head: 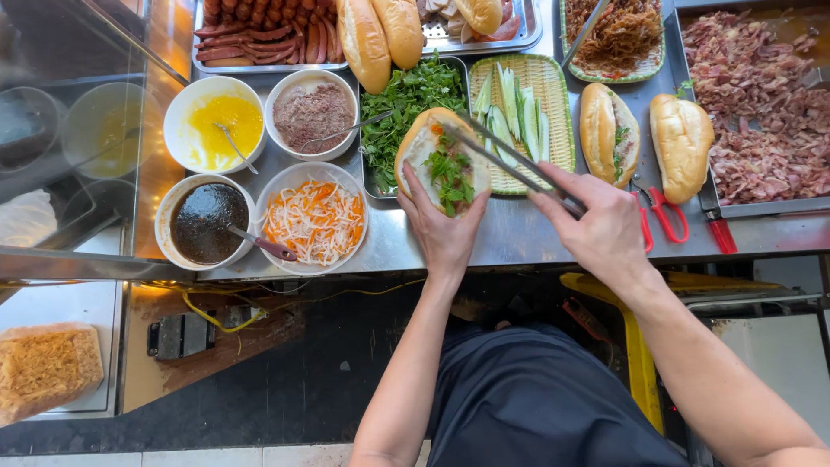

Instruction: Preparing and assembling multiple Vietnamese banh mi sandwiches with various ingredients and using a panini press.

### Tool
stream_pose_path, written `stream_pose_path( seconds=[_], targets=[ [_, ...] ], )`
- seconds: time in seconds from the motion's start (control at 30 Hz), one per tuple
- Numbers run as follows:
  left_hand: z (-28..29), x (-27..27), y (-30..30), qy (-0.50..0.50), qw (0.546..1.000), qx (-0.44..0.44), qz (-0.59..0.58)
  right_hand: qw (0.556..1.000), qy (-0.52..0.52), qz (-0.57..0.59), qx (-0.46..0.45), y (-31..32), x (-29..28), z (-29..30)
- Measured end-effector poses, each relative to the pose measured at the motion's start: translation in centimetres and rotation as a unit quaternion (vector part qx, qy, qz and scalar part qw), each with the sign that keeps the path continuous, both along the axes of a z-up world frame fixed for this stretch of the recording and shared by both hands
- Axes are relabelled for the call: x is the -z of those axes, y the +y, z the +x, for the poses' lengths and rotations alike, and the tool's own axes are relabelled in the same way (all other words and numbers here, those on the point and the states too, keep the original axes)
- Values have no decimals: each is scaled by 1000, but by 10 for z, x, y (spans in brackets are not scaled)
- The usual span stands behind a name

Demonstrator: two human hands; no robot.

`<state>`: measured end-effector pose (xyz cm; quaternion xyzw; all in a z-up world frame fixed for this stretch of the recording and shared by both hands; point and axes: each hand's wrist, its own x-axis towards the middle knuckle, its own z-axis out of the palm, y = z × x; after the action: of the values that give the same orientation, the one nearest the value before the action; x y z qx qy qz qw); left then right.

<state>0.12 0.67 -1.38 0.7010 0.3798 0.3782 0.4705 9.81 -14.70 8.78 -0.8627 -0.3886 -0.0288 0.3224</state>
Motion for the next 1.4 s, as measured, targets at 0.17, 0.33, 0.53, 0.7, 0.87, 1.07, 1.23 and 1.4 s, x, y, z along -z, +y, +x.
stream_pose_path(
  seconds=[0.17,0.33,0.53,0.7,0.87,1.07,1.23,1.4],
  targets=[
    [-10,11,8,-19,998,30,-52,971,70,-191,128,-24,42,49],
    [-16,25,-2,-25,994,91,-55,961,85,-228,129,-17,83,67],
    [-19,27,-2,-21,988,148,-32,968,145,-150,141,-39,54,54],
    [5,30,-9,-4,994,113,-4,924,347,117,112,-37,7,-7],
    [40,16,-35,-22,992,124,11,936,294,-23,194,-51,-10,-33],
    [77,-1,-64,-48,979,198,-4,945,158,41,282,-119,-44,-5],
    [104,-9,-104,-75,960,267,-47,913,80,-39,399,-259,44,100],
    [141,-6,-170,-68,944,302,-112,886,141,-61,437,-308,112,164]
  ],
)
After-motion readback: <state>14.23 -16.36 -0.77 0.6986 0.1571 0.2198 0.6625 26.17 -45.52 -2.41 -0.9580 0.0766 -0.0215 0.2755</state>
